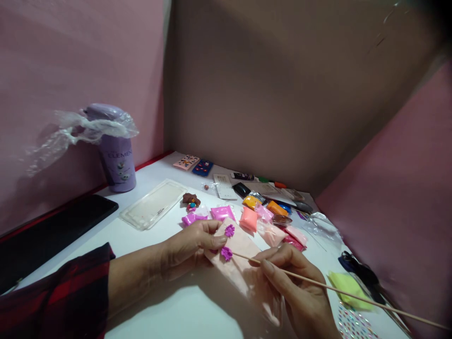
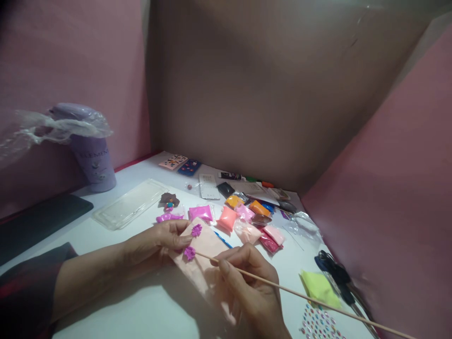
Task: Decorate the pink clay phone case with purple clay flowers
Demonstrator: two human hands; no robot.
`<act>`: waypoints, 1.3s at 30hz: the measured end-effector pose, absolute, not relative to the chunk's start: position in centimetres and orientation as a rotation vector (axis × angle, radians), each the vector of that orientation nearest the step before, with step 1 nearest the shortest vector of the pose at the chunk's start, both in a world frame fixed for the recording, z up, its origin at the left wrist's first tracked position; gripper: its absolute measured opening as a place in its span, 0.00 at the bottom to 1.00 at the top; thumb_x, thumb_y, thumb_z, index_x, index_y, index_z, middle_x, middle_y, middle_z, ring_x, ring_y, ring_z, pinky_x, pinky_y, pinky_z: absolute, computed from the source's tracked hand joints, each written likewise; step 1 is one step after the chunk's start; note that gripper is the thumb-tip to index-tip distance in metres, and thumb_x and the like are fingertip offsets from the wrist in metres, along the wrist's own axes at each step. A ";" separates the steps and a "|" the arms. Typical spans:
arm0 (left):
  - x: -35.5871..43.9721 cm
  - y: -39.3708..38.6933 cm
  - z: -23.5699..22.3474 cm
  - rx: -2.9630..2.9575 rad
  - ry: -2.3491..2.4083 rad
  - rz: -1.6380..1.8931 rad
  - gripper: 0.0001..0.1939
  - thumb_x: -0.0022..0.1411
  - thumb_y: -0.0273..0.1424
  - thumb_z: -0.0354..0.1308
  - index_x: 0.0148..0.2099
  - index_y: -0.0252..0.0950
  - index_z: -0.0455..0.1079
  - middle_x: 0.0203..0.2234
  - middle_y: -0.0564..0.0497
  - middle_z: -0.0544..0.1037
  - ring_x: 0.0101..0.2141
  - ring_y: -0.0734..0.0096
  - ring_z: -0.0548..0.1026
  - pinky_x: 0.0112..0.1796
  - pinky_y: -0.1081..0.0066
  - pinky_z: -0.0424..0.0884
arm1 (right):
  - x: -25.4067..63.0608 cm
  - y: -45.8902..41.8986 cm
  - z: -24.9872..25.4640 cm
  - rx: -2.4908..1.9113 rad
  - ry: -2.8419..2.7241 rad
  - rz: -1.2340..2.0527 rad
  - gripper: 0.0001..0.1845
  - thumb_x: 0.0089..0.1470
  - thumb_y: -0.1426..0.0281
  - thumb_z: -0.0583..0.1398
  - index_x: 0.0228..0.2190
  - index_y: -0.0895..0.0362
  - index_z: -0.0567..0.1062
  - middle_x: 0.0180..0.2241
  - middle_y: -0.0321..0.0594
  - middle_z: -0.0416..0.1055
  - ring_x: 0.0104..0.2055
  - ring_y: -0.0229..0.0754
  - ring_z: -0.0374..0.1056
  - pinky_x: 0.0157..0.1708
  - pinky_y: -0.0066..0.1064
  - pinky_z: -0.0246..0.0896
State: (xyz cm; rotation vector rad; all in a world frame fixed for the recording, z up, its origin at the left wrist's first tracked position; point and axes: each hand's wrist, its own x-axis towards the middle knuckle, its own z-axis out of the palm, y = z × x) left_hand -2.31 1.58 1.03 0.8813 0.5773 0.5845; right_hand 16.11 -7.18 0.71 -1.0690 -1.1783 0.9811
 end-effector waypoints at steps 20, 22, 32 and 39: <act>-2.3 1.6 1.1 0.887 0.587 0.579 0.15 0.44 0.32 0.68 0.34 0.32 0.70 0.21 0.53 0.71 0.27 0.69 0.73 0.30 0.71 0.66 | 16.5 -6.9 0.2 -1.058 -1.200 0.962 0.08 0.49 0.69 0.65 0.21 0.55 0.74 0.27 0.38 0.74 0.26 0.39 0.69 0.24 0.26 0.64; -2.3 1.7 1.0 0.882 0.588 0.579 0.15 0.44 0.32 0.68 0.34 0.32 0.70 0.21 0.52 0.71 0.27 0.69 0.73 0.30 0.71 0.66 | 16.6 -6.9 0.2 -1.047 -1.177 0.948 0.09 0.49 0.69 0.64 0.21 0.55 0.73 0.27 0.38 0.74 0.27 0.39 0.70 0.25 0.27 0.64; -2.3 1.7 0.8 0.860 0.585 0.583 0.12 0.45 0.30 0.67 0.32 0.32 0.70 0.22 0.52 0.71 0.28 0.69 0.74 0.33 0.70 0.67 | 16.0 -7.2 0.6 -1.031 -1.145 0.988 0.09 0.48 0.68 0.65 0.20 0.55 0.72 0.25 0.38 0.73 0.26 0.39 0.68 0.22 0.26 0.63; -2.3 1.9 0.5 0.881 0.574 0.576 0.12 0.47 0.31 0.66 0.34 0.32 0.69 0.24 0.51 0.71 0.29 0.68 0.74 0.35 0.68 0.67 | 15.7 -7.4 0.8 -1.102 -1.154 0.966 0.10 0.47 0.66 0.65 0.19 0.56 0.73 0.24 0.38 0.73 0.19 0.35 0.63 0.15 0.25 0.56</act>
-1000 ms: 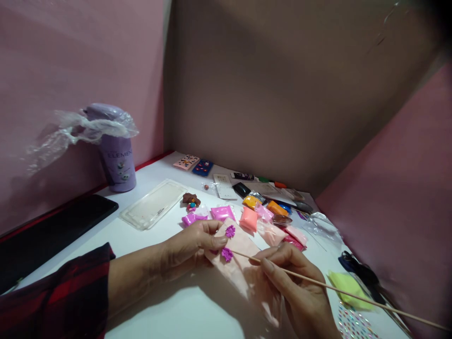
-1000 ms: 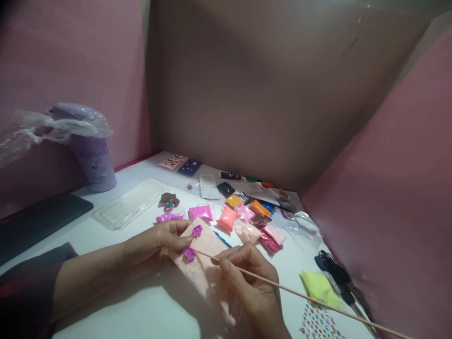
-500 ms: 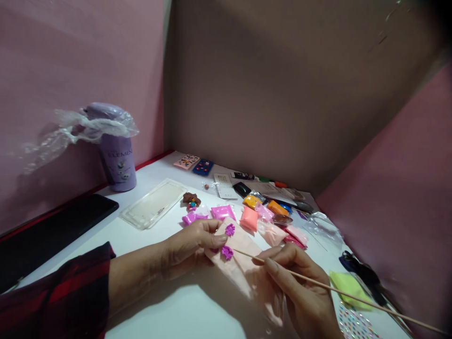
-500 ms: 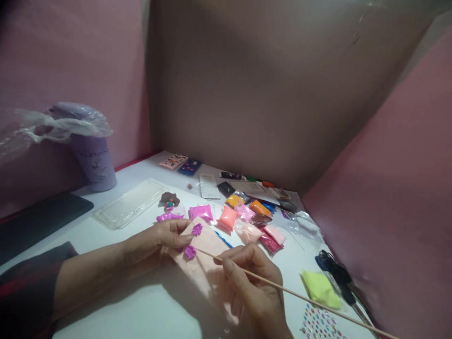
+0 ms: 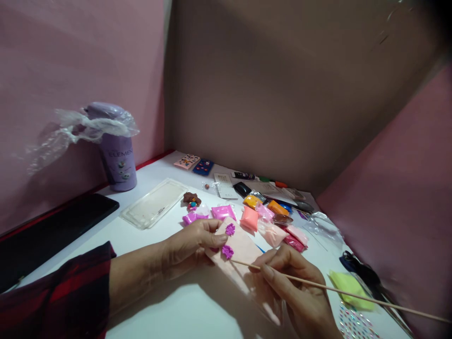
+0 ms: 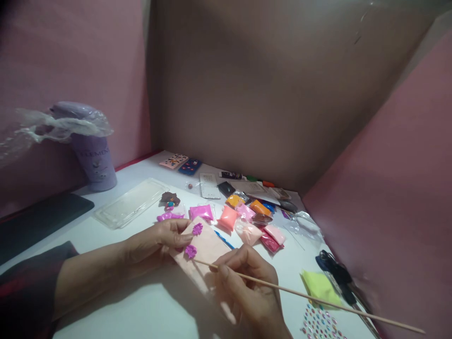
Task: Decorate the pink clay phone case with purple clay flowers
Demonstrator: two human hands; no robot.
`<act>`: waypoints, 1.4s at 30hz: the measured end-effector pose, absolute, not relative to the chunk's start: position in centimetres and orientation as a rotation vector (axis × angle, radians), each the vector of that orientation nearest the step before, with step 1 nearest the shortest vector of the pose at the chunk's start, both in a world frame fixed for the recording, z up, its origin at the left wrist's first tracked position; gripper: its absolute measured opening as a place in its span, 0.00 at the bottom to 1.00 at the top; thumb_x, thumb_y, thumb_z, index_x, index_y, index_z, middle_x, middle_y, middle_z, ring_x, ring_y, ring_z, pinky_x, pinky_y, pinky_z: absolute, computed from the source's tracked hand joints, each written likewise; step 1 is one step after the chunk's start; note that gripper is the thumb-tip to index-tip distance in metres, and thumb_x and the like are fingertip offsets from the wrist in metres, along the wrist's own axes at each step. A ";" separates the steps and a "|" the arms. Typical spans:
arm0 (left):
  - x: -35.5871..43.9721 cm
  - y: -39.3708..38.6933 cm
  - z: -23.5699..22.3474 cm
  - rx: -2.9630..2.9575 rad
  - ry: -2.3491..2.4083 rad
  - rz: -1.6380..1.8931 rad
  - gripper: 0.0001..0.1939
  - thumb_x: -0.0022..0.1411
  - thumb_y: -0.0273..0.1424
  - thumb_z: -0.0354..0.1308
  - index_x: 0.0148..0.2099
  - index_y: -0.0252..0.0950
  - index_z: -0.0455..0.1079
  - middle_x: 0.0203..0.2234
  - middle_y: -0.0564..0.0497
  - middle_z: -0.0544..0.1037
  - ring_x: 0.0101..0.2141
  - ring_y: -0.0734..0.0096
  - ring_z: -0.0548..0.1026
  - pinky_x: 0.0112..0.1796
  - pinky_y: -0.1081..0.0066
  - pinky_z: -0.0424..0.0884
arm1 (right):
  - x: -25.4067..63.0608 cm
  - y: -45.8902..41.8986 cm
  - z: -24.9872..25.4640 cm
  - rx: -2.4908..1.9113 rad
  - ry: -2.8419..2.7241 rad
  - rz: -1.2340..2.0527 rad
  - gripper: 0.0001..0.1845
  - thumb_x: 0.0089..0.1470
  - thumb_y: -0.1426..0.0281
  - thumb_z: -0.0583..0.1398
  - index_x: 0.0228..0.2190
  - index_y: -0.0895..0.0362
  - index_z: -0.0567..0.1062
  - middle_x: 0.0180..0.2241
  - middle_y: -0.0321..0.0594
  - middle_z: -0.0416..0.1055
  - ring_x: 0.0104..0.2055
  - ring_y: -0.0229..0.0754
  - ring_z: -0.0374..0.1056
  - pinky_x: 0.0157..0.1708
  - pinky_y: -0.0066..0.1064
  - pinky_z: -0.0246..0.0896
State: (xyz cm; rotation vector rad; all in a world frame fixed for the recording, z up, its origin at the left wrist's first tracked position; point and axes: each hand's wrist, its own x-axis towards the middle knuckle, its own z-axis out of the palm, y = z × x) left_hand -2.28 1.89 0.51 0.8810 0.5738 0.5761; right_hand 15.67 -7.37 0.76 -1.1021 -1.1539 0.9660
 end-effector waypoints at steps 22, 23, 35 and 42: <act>-2.3 1.8 0.8 0.888 0.586 0.569 0.13 0.46 0.31 0.67 0.34 0.33 0.69 0.22 0.52 0.71 0.26 0.71 0.73 0.30 0.72 0.66 | 16.4 -7.2 0.3 -1.071 -1.240 0.980 0.09 0.50 0.68 0.63 0.21 0.56 0.73 0.26 0.38 0.73 0.24 0.36 0.67 0.22 0.24 0.63; -2.3 1.8 0.8 0.887 0.584 0.570 0.13 0.46 0.31 0.67 0.34 0.33 0.69 0.23 0.52 0.71 0.26 0.71 0.72 0.30 0.72 0.66 | 16.5 -7.2 0.3 -1.073 -1.240 0.974 0.08 0.50 0.68 0.63 0.22 0.56 0.73 0.25 0.38 0.73 0.25 0.36 0.67 0.22 0.24 0.63; -2.3 1.8 0.6 0.884 0.580 0.581 0.14 0.45 0.31 0.67 0.34 0.32 0.70 0.23 0.51 0.72 0.26 0.72 0.73 0.29 0.73 0.66 | 16.6 -7.0 0.0 -1.087 -1.255 0.931 0.07 0.51 0.69 0.63 0.22 0.56 0.74 0.27 0.39 0.74 0.28 0.38 0.70 0.25 0.25 0.64; -2.4 1.8 0.7 0.880 0.592 0.572 0.13 0.45 0.31 0.67 0.34 0.33 0.70 0.23 0.51 0.72 0.26 0.72 0.73 0.29 0.74 0.66 | 16.4 -7.2 0.2 -1.035 -1.186 0.981 0.08 0.50 0.69 0.64 0.21 0.56 0.74 0.26 0.38 0.74 0.27 0.37 0.69 0.26 0.24 0.65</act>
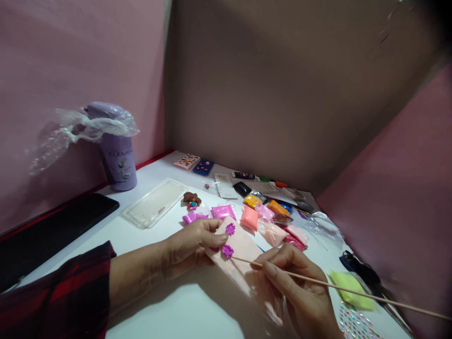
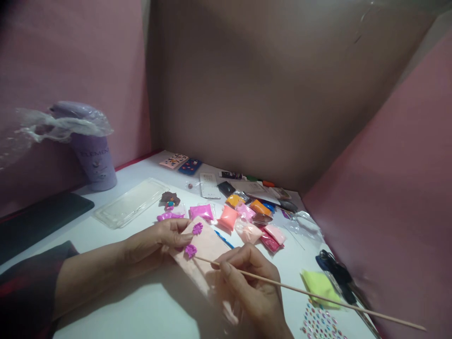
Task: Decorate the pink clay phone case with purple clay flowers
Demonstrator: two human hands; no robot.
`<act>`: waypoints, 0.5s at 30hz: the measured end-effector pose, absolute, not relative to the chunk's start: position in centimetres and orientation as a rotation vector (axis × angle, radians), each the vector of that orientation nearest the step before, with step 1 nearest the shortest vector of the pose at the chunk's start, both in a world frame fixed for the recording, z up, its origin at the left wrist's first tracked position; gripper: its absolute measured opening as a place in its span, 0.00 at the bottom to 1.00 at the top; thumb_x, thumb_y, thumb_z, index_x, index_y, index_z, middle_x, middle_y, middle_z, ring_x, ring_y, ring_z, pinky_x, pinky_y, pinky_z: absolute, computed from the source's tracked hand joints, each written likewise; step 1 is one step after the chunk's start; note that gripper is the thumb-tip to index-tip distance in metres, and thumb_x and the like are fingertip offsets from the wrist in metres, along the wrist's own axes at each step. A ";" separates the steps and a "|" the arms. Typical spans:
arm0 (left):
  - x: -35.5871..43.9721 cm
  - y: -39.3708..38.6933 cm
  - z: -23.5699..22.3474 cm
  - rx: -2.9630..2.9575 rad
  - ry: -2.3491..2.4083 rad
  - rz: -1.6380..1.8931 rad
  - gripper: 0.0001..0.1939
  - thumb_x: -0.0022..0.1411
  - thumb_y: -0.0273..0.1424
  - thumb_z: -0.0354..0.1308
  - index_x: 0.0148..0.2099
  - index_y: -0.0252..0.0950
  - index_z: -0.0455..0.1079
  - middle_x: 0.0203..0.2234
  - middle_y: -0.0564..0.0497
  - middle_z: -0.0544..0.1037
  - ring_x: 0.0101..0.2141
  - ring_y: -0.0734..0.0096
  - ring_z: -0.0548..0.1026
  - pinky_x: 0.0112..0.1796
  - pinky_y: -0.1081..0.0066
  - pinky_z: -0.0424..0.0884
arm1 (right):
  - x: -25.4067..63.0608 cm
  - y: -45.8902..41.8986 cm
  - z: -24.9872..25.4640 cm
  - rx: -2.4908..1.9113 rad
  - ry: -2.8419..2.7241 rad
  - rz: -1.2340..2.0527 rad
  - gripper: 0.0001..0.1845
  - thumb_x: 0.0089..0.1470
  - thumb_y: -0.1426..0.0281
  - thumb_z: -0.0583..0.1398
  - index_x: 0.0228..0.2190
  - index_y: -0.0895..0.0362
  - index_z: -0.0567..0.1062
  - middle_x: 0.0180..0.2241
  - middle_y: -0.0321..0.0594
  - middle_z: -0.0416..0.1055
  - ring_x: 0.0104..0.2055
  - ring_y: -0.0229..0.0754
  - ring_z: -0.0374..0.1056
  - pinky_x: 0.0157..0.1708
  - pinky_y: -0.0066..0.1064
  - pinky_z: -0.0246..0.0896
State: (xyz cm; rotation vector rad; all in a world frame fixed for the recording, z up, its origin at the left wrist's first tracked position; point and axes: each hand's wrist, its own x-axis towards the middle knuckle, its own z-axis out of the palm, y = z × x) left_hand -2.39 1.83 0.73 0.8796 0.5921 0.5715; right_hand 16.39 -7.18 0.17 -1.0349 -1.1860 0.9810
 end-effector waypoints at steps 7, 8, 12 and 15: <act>-2.3 1.8 0.7 0.881 0.583 0.580 0.14 0.45 0.31 0.67 0.35 0.32 0.70 0.23 0.51 0.72 0.26 0.71 0.73 0.30 0.72 0.67 | 16.4 -7.1 0.2 -1.083 -1.191 0.956 0.09 0.50 0.69 0.64 0.21 0.57 0.73 0.26 0.39 0.73 0.27 0.38 0.69 0.24 0.25 0.63; -2.3 1.8 0.7 0.878 0.581 0.578 0.15 0.45 0.31 0.67 0.35 0.32 0.70 0.23 0.51 0.72 0.26 0.70 0.73 0.30 0.72 0.67 | 16.3 -7.1 0.2 -1.082 -1.182 0.952 0.09 0.50 0.69 0.64 0.21 0.57 0.72 0.26 0.39 0.73 0.27 0.38 0.68 0.23 0.25 0.63; -2.3 1.8 0.8 0.876 0.583 0.574 0.15 0.45 0.31 0.68 0.35 0.32 0.71 0.23 0.51 0.72 0.26 0.70 0.73 0.30 0.72 0.67 | 16.3 -7.0 0.3 -1.065 -1.188 0.972 0.09 0.50 0.68 0.64 0.21 0.56 0.72 0.26 0.39 0.73 0.26 0.38 0.68 0.23 0.26 0.63; -2.3 1.8 0.8 0.880 0.584 0.581 0.14 0.44 0.31 0.68 0.34 0.33 0.70 0.22 0.51 0.72 0.26 0.70 0.73 0.29 0.72 0.67 | 16.5 -6.9 0.3 -1.077 -1.215 0.931 0.09 0.50 0.69 0.63 0.21 0.56 0.73 0.26 0.39 0.73 0.28 0.39 0.68 0.26 0.27 0.63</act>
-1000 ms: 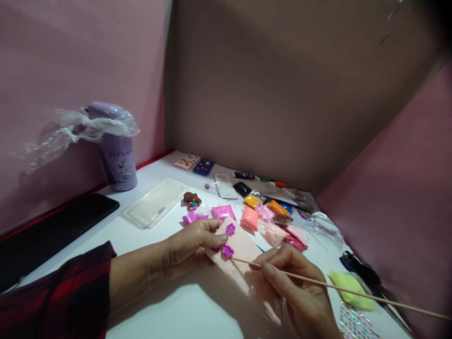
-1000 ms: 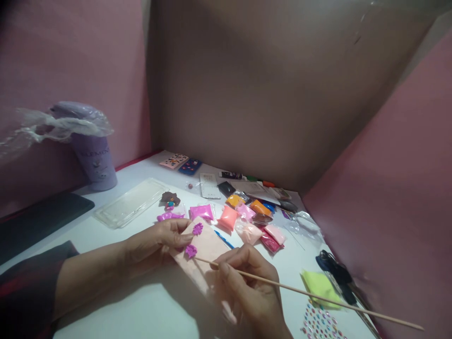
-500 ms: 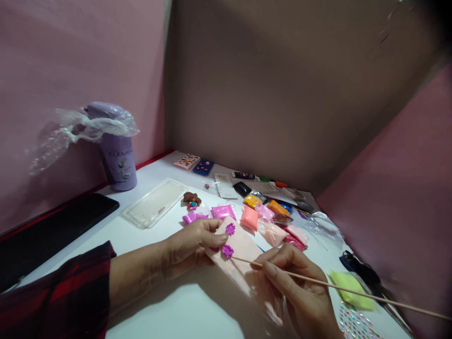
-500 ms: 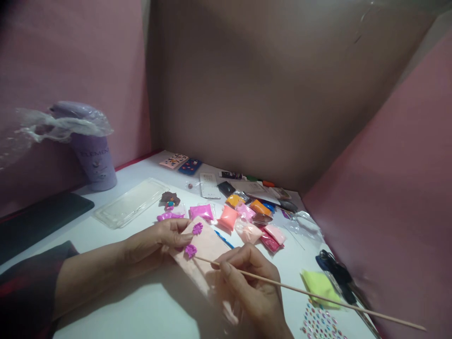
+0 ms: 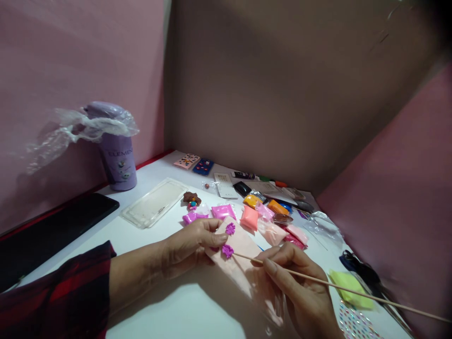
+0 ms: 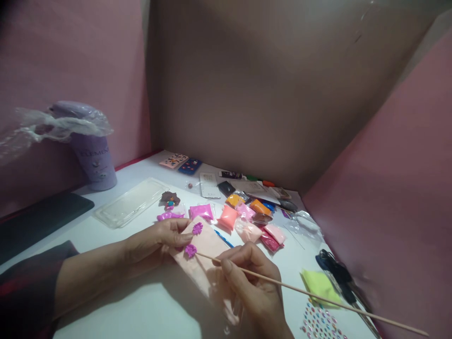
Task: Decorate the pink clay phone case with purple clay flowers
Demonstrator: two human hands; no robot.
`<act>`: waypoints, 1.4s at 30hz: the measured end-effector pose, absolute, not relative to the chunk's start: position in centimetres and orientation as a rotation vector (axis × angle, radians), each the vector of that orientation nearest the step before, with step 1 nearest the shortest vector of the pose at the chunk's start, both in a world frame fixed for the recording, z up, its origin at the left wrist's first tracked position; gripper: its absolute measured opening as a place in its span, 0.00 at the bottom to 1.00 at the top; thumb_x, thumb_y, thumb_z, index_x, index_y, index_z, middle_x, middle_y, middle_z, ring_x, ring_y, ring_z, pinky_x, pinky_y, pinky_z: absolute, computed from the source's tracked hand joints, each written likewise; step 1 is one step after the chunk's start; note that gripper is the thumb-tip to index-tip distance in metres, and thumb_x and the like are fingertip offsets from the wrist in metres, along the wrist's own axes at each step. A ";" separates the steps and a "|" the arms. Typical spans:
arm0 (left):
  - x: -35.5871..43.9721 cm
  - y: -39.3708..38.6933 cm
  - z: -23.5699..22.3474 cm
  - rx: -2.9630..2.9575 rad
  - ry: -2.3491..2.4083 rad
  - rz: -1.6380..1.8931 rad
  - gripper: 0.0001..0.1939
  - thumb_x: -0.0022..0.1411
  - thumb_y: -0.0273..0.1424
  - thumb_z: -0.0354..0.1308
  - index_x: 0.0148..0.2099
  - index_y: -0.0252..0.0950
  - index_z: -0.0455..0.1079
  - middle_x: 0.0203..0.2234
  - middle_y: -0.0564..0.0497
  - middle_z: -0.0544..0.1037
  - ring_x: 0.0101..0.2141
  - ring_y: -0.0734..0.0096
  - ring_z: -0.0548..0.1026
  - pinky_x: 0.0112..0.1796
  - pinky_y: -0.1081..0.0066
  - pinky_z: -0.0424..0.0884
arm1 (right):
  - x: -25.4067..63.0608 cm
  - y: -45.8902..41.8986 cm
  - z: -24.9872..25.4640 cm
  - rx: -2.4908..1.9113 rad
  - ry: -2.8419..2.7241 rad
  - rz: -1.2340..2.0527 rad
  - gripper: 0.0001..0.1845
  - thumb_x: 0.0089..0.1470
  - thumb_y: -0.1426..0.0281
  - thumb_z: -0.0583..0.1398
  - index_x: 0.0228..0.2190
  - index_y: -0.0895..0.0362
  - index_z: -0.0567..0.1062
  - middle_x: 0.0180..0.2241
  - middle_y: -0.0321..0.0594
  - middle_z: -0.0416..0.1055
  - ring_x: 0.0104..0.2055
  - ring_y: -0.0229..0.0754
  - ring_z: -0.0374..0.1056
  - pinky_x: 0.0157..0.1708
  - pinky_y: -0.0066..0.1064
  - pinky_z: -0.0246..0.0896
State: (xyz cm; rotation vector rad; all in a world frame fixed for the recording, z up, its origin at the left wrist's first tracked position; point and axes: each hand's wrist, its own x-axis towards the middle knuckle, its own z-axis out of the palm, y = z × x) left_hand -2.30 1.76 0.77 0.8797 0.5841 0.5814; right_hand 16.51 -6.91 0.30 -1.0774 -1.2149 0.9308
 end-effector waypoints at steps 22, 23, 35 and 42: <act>-2.3 1.7 0.9 0.873 0.582 0.579 0.13 0.45 0.31 0.68 0.33 0.32 0.70 0.22 0.51 0.72 0.27 0.70 0.73 0.30 0.73 0.66 | 16.3 -7.1 0.3 -1.087 -1.195 0.934 0.09 0.49 0.68 0.64 0.20 0.56 0.73 0.24 0.40 0.73 0.25 0.39 0.67 0.23 0.27 0.62; -2.3 1.7 0.9 0.872 0.581 0.580 0.14 0.45 0.31 0.68 0.34 0.32 0.70 0.22 0.51 0.72 0.27 0.70 0.73 0.30 0.73 0.66 | 16.4 -7.1 0.3 -1.092 -1.199 0.944 0.09 0.49 0.68 0.64 0.21 0.56 0.73 0.24 0.39 0.73 0.25 0.39 0.67 0.23 0.27 0.62; -2.3 1.8 0.8 0.880 0.579 0.572 0.13 0.45 0.31 0.67 0.34 0.32 0.70 0.22 0.51 0.72 0.26 0.70 0.73 0.30 0.71 0.67 | 16.4 -7.1 0.4 -1.091 -1.183 0.951 0.09 0.50 0.68 0.64 0.21 0.56 0.73 0.25 0.39 0.73 0.26 0.40 0.68 0.24 0.28 0.66; -2.3 1.7 0.8 0.878 0.581 0.578 0.14 0.44 0.31 0.68 0.34 0.32 0.70 0.21 0.52 0.71 0.26 0.70 0.73 0.30 0.72 0.67 | 16.4 -7.0 0.3 -1.078 -1.197 0.939 0.07 0.51 0.69 0.63 0.22 0.55 0.74 0.26 0.38 0.73 0.23 0.37 0.67 0.22 0.27 0.65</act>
